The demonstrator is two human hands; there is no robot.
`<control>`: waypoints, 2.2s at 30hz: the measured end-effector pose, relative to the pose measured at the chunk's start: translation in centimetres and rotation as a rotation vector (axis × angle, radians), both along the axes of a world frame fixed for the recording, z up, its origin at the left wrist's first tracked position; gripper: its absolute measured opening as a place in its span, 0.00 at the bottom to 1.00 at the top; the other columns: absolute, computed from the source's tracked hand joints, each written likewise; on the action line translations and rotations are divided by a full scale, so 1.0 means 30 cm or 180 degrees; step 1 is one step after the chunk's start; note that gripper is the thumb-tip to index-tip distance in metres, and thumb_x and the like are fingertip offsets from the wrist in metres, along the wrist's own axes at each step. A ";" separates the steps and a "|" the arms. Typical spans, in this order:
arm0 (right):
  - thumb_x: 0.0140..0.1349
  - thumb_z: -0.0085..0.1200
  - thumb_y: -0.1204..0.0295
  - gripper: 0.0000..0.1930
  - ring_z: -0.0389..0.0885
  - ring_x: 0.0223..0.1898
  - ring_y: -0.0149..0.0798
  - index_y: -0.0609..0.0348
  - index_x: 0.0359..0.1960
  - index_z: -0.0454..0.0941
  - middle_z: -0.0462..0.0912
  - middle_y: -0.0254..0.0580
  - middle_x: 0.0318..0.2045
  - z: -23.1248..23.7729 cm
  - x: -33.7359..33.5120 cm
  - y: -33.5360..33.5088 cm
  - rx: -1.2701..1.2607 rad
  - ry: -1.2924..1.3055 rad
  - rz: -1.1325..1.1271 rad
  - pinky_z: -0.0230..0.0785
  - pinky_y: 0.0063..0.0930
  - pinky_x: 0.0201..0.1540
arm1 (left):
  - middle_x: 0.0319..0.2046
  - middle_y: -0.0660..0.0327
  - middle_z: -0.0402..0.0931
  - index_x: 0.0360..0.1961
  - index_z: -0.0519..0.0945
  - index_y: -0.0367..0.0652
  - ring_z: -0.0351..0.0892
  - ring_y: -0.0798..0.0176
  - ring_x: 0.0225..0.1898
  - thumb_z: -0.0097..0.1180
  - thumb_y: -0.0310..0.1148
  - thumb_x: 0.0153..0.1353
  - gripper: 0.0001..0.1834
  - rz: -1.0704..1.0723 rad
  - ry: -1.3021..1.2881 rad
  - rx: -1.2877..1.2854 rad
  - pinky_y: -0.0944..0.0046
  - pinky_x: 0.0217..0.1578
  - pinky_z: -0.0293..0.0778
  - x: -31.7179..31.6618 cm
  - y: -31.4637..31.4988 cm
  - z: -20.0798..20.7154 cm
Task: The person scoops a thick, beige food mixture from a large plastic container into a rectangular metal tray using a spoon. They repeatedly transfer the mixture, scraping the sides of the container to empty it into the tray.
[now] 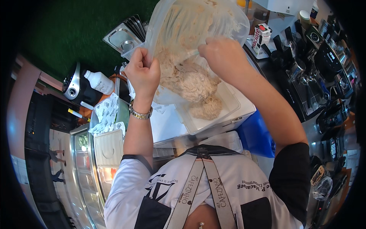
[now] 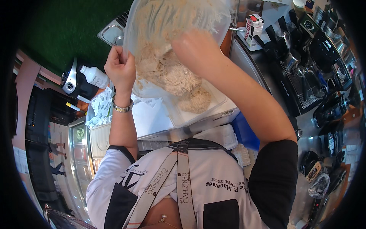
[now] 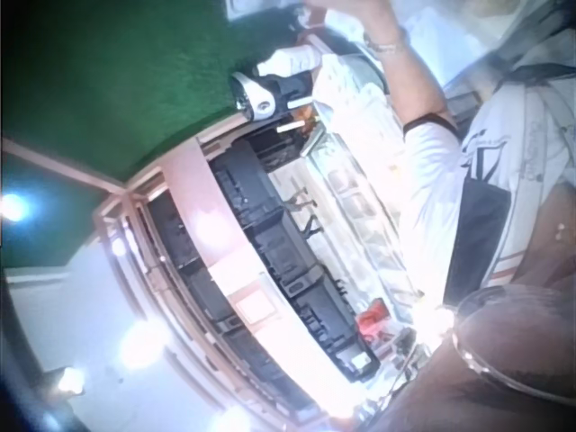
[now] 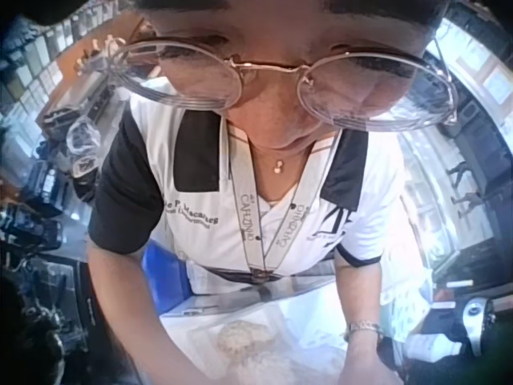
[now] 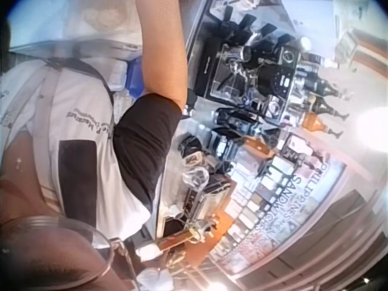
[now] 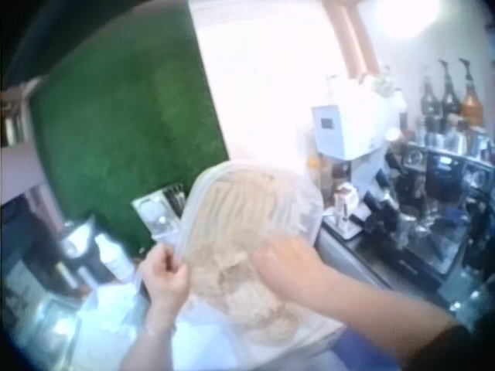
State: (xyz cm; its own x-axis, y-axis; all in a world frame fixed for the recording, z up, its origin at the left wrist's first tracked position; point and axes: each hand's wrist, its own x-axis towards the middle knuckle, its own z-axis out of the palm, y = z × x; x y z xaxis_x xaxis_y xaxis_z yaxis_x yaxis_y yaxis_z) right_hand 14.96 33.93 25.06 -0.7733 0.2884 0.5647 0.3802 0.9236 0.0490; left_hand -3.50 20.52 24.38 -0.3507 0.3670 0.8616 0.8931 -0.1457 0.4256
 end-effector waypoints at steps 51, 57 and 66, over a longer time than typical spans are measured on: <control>0.53 0.51 0.75 0.13 0.79 0.37 0.44 0.54 0.41 0.80 0.78 0.41 0.29 -0.213 -0.041 0.020 0.0282 -0.0470 0.0344 0.74 0.38 0.36 | 0.13 0.60 0.61 0.20 0.69 0.38 0.60 0.68 0.15 0.55 0.20 0.44 0.07 0.0133 0.0437 0.0005 0.70 0.18 0.58 0.076 -0.006 0.025; 0.56 0.50 0.76 0.11 0.81 0.36 0.46 0.58 0.40 0.79 0.79 0.44 0.28 -0.126 0.069 0.076 -0.0292 -0.0166 -0.0036 0.75 0.39 0.35 | 0.15 0.69 0.62 0.22 0.71 0.38 0.57 0.77 0.18 0.56 0.20 0.51 0.06 0.0024 0.0406 -0.0097 0.74 0.20 0.55 0.090 -0.042 -0.007; 0.58 0.52 0.71 0.10 0.82 0.33 0.50 0.59 0.40 0.80 0.79 0.48 0.28 -0.237 0.063 -0.047 -0.0944 -0.0195 -0.0391 0.74 0.42 0.36 | 0.13 0.60 0.62 0.20 0.70 0.39 0.61 0.67 0.13 0.58 0.19 0.42 0.08 0.0215 0.0436 0.0066 0.69 0.17 0.58 0.083 -0.031 -0.014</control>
